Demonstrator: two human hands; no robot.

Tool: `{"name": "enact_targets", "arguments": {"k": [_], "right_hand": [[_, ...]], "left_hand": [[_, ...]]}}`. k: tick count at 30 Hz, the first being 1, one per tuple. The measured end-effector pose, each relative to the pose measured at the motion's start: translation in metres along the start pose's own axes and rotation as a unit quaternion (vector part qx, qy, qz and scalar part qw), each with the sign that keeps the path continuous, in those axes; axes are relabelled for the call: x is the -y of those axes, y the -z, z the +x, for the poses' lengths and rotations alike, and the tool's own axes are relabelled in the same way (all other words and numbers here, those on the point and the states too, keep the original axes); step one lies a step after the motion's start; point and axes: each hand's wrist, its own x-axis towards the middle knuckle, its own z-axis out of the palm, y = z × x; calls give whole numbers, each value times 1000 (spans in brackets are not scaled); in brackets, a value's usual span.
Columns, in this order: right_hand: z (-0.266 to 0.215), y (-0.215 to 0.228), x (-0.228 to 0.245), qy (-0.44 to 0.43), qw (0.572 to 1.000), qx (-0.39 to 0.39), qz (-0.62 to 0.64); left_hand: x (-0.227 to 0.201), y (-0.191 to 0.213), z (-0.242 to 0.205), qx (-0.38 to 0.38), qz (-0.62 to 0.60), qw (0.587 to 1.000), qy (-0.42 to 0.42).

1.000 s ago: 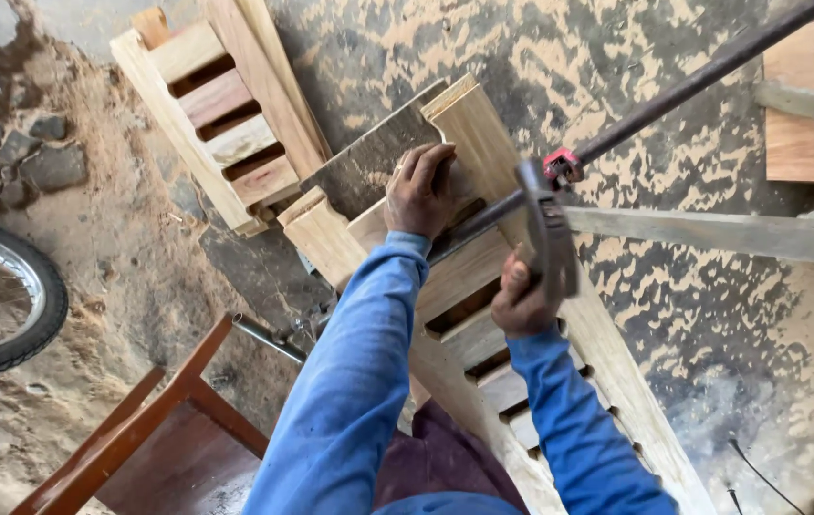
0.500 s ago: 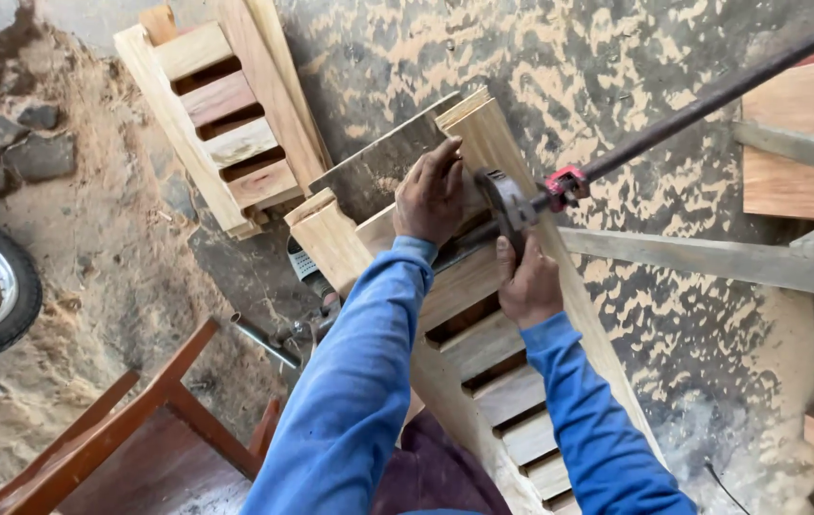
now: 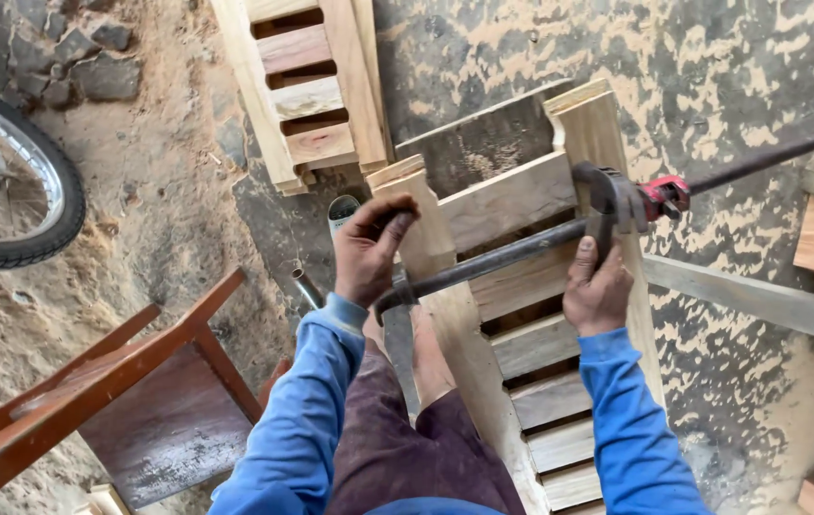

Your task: The person uses a long bar clamp to hold wooden chair parts together on the workshop floor, tightening the clamp by hand and tapping the wood with a hammer to align the pieces. They reposition the clamp and press the boards flush while the glue joint is held under pressure.

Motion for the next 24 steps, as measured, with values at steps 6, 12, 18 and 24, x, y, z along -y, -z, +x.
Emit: {"name": "enact_targets", "arguments": {"k": [6, 12, 18, 24], "right_hand": [[0, 10, 16, -57, 998, 34, 15], [0, 9, 25, -87, 992, 33, 86], [-3, 9, 31, -108, 982, 36, 151], [-2, 8, 32, -140, 973, 40, 179]], "left_hand": [[30, 3, -20, -23, -108, 993, 48], [42, 10, -23, -49, -160, 985, 47], [30, 9, -24, -39, -114, 991, 50], [26, 7, -23, -32, -136, 988, 59]]}}
